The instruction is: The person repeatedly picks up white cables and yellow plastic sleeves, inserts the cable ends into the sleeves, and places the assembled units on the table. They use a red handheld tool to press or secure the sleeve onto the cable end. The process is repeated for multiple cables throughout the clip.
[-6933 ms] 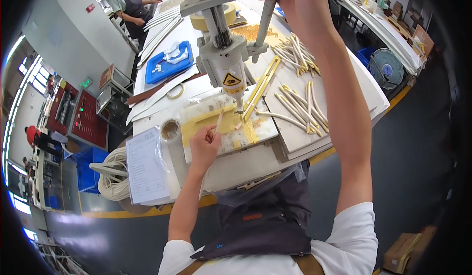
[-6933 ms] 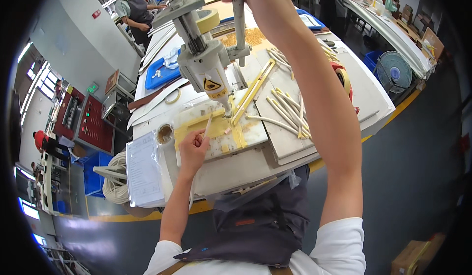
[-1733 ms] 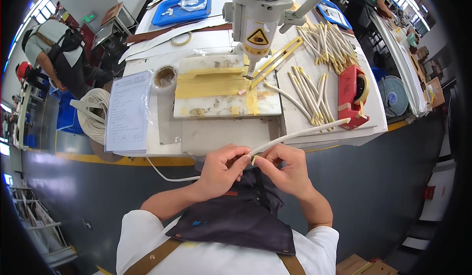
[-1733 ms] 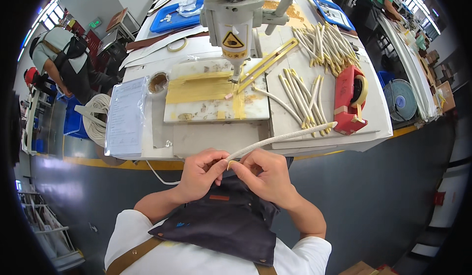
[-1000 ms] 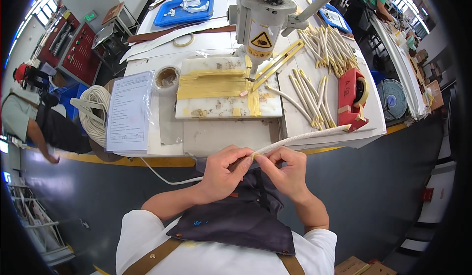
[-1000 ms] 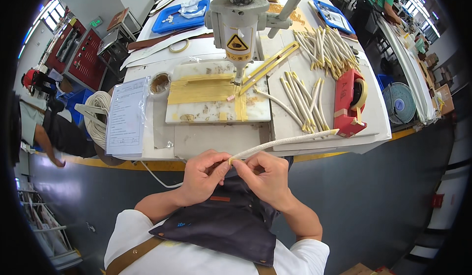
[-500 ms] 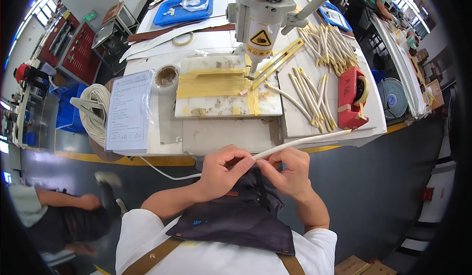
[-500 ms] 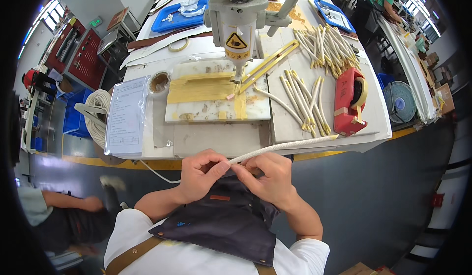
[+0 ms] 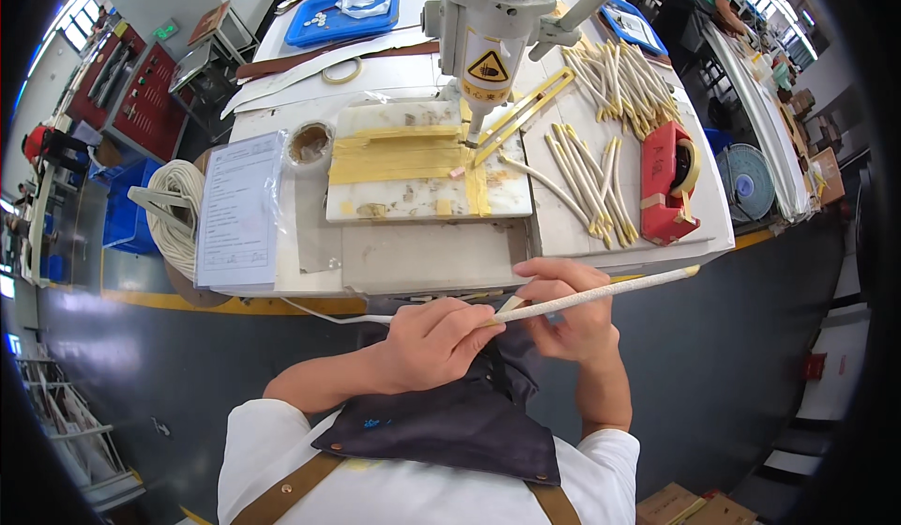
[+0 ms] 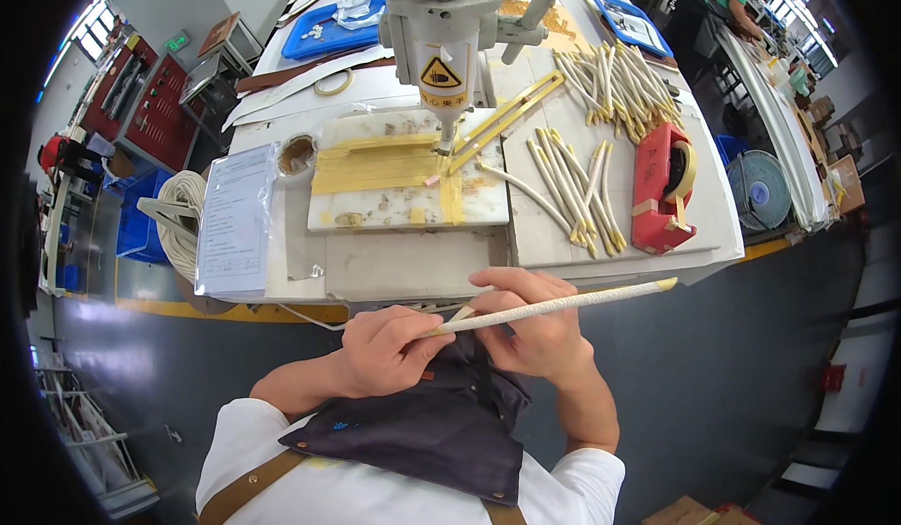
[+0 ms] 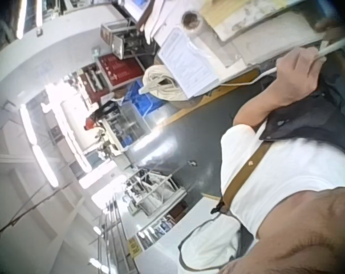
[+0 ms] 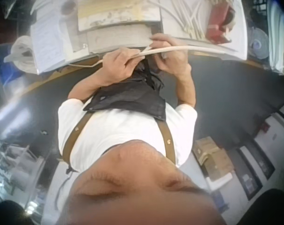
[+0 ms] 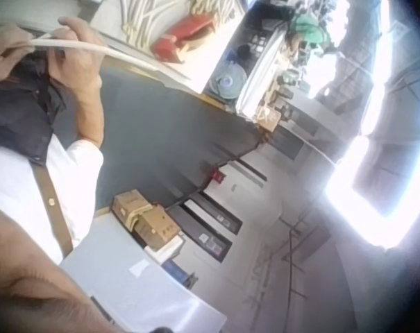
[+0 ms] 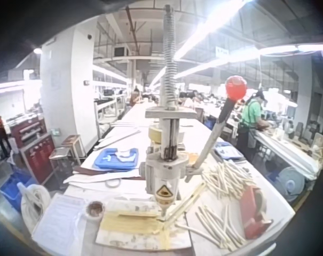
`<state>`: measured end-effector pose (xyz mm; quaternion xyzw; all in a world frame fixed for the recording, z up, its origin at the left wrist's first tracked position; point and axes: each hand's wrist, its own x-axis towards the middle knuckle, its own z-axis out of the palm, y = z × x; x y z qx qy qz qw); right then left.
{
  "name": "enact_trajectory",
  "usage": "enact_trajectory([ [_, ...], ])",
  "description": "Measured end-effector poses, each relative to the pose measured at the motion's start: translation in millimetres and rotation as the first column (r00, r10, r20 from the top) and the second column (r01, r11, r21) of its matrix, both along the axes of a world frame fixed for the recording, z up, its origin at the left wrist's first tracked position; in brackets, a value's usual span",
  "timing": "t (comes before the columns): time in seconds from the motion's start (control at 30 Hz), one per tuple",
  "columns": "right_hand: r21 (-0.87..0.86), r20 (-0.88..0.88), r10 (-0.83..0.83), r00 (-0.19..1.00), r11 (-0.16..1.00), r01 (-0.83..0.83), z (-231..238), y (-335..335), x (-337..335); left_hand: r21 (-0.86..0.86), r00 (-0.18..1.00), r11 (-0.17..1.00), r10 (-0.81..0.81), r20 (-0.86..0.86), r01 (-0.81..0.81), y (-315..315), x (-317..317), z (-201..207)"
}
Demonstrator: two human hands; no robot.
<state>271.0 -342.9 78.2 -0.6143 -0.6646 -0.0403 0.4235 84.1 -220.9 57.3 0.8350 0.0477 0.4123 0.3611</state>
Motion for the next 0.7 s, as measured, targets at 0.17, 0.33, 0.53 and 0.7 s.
enact_trajectory([
  [0.17, 0.037, -0.039, -0.009, 0.999, 0.999, 0.010, -6.5, 1.3, 1.5, 0.055, 0.997, 0.997, -0.050, -0.054, 0.053, -2.6, 1.8, -1.7],
  [0.33, 0.000, -0.272, -0.002, 0.962, 1.000, 0.002, -13.6, 0.6, -8.6, -0.655, 0.850, 0.721, -0.474, -0.230, 0.225, 0.1, -6.2, 18.0],
  [0.53, 0.104, -0.281, 0.183, 0.942, 0.982, -0.160, -27.1, 9.7, -0.1, -0.984, 0.583, 0.038, -0.809, 0.071, 0.172, 14.9, -4.1, 7.1],
  [0.7, 0.017, -0.850, 0.062, 0.523, 0.996, -0.090, -20.9, 10.8, -25.6, -0.995, 0.564, 0.069, -0.825, -0.016, 0.072, 16.0, -2.4, 9.8],
])
